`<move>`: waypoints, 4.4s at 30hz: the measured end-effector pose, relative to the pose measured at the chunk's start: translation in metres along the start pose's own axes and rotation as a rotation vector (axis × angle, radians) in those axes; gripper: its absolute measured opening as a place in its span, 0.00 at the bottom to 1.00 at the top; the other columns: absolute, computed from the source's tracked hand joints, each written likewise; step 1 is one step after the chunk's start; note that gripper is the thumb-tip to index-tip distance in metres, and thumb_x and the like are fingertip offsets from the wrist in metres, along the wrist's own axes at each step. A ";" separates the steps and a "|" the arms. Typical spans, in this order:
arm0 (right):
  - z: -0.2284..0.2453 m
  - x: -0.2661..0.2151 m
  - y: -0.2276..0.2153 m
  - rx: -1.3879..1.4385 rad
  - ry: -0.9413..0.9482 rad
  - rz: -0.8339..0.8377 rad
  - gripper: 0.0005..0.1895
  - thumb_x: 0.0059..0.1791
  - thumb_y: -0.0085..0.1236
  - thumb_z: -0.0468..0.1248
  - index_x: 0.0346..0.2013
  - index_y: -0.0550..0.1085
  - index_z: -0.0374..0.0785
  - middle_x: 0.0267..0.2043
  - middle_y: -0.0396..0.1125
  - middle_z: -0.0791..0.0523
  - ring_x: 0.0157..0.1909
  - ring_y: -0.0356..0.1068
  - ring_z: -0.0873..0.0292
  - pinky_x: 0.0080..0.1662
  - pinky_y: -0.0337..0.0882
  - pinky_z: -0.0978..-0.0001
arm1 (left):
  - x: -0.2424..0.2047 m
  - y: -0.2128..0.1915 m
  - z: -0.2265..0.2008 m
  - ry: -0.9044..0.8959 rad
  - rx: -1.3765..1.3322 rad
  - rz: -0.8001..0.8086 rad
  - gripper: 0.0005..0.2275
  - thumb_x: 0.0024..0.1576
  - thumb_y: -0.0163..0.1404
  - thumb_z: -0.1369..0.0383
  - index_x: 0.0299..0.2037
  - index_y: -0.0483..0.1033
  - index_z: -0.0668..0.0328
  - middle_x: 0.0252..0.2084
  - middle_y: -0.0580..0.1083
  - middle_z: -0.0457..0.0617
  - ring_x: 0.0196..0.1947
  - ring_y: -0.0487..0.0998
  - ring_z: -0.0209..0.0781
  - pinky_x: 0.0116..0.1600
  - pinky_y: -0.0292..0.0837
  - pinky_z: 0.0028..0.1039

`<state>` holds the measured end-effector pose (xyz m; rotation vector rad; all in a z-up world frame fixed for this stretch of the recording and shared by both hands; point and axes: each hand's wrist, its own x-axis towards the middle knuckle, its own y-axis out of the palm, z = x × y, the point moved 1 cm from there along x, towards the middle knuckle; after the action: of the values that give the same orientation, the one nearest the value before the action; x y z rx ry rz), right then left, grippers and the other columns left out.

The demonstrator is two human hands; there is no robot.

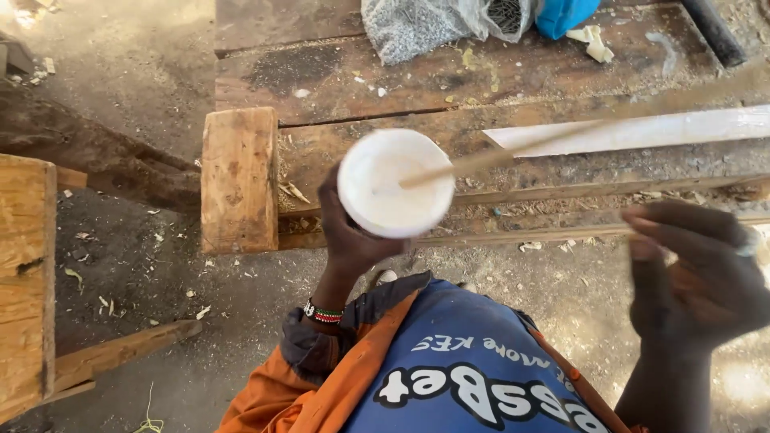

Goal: Applying white wood glue to a long wooden plank using a small wooden stick as an applicator in a workshop.

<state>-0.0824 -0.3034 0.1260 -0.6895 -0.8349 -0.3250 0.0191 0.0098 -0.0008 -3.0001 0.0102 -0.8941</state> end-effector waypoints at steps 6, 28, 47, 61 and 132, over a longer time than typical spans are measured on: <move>-0.037 -0.078 -0.005 -0.064 0.393 -0.109 0.11 0.63 0.59 0.26 0.37 0.76 0.21 0.35 0.70 0.44 0.41 0.72 0.48 0.47 0.73 0.61 | 0.062 -0.007 0.020 -0.230 0.079 -0.502 0.48 0.39 0.72 0.56 0.68 0.53 0.54 0.68 0.64 0.57 0.67 0.69 0.56 0.53 0.95 0.41; -0.024 -0.134 -0.035 -0.180 0.811 -0.234 0.11 0.52 0.57 0.34 0.26 0.77 0.32 0.26 0.72 0.53 0.34 0.72 0.58 0.33 0.71 0.72 | 0.090 0.016 0.102 0.299 0.379 -0.389 0.33 0.63 0.67 0.63 0.67 0.53 0.62 0.64 0.63 0.71 0.64 0.68 0.72 0.70 0.68 0.59; -0.095 -0.175 -0.130 -0.057 0.799 -0.403 0.03 0.49 0.64 0.31 0.34 0.82 0.34 0.26 0.73 0.50 0.25 0.76 0.57 0.31 0.75 0.67 | -0.025 0.383 0.039 -1.122 -1.110 0.447 0.21 0.58 0.48 0.82 0.62 0.63 0.67 0.61 0.70 0.63 0.62 0.73 0.55 0.67 0.70 0.42; -0.181 -0.165 -0.213 -0.015 1.081 -0.517 0.18 0.53 0.54 0.44 0.36 0.81 0.30 0.26 0.76 0.50 0.25 0.73 0.59 0.30 0.74 0.70 | -0.056 0.402 0.012 -1.118 -0.842 0.535 0.18 0.52 0.48 0.82 0.54 0.71 0.71 0.49 0.77 0.65 0.50 0.79 0.57 0.58 0.78 0.40; -0.597 -0.051 -0.506 1.663 0.592 -0.982 0.28 0.54 0.52 0.33 0.70 0.64 0.29 0.73 0.58 0.39 0.74 0.60 0.40 0.70 0.67 0.45 | 0.024 0.558 -0.048 -0.677 -1.120 -0.442 0.12 0.36 0.51 0.71 0.32 0.76 0.59 0.42 0.78 0.49 0.53 0.76 0.45 0.67 0.66 0.38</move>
<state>-0.0386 -1.0794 0.0211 1.3663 -0.5377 -0.5203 0.0116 -0.5487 0.0454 -4.2750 -0.2420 0.4088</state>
